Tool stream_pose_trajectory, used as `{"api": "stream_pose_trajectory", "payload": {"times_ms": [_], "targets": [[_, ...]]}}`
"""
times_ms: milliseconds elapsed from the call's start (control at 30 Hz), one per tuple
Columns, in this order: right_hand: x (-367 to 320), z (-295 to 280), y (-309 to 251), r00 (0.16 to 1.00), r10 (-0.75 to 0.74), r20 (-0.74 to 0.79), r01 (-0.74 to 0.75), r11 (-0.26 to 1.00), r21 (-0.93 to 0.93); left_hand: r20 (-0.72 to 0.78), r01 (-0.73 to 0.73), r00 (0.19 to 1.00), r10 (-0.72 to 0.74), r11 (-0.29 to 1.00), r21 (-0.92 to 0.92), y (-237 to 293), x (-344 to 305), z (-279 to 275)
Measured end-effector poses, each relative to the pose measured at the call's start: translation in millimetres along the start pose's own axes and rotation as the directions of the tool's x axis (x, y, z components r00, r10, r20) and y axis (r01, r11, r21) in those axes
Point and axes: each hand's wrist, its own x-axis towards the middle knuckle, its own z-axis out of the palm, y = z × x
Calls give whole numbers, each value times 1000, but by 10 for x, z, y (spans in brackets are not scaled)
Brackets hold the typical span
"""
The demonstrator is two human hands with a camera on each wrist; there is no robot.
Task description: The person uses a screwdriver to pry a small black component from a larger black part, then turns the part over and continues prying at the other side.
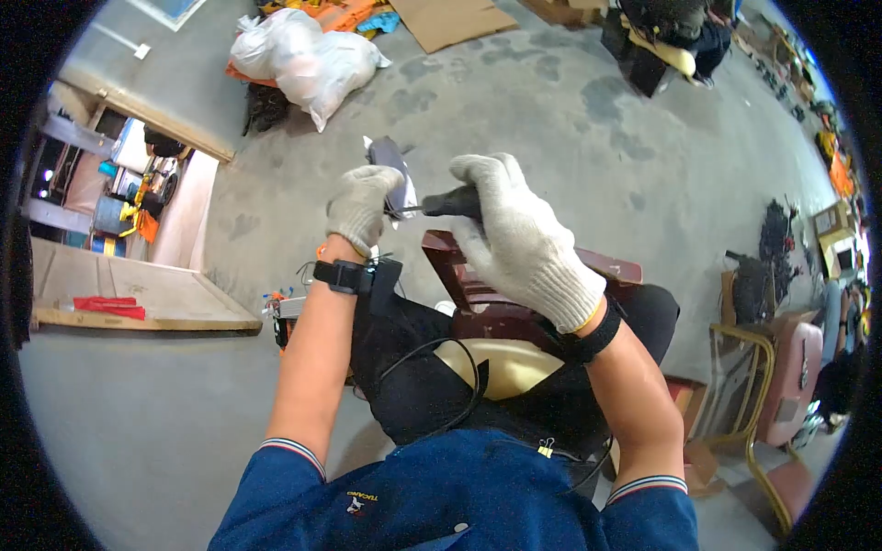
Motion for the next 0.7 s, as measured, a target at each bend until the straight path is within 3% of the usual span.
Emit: {"api": "stream_pose_trajectory", "payload": {"times_ms": [67,200,300,400,467,533,600,700], "targets": [[-39,48,53,1000,29,-11,-29,999,43,-84,36,996,-33,999,32,90,-2,40],[-95,137,-10,966,245,-87,-242,969,40,-141,59,989,-49,996,69,260,-111,111],[-50,107,-23,969,231,-82,-227,972,53,-120,96,989,-88,993,70,206,-61,77],[26,55,77,972,235,27,-236,955,178,-96,145,985,-143,989,19,264,-38,70],[27,3,41,981,186,61,-191,978,86,-109,56,992,-56,998,3,173,42,47],[-10,49,47,986,158,45,-160,986,37,-103,72,992,-69,997,29,195,79,24],[17,9,49,971,218,99,-228,968,105,-134,93,987,-92,996,-2,200,76,-24],[2,23,82,949,272,161,-286,956,71,-180,89,981,-67,990,113,116,67,-25]]}}
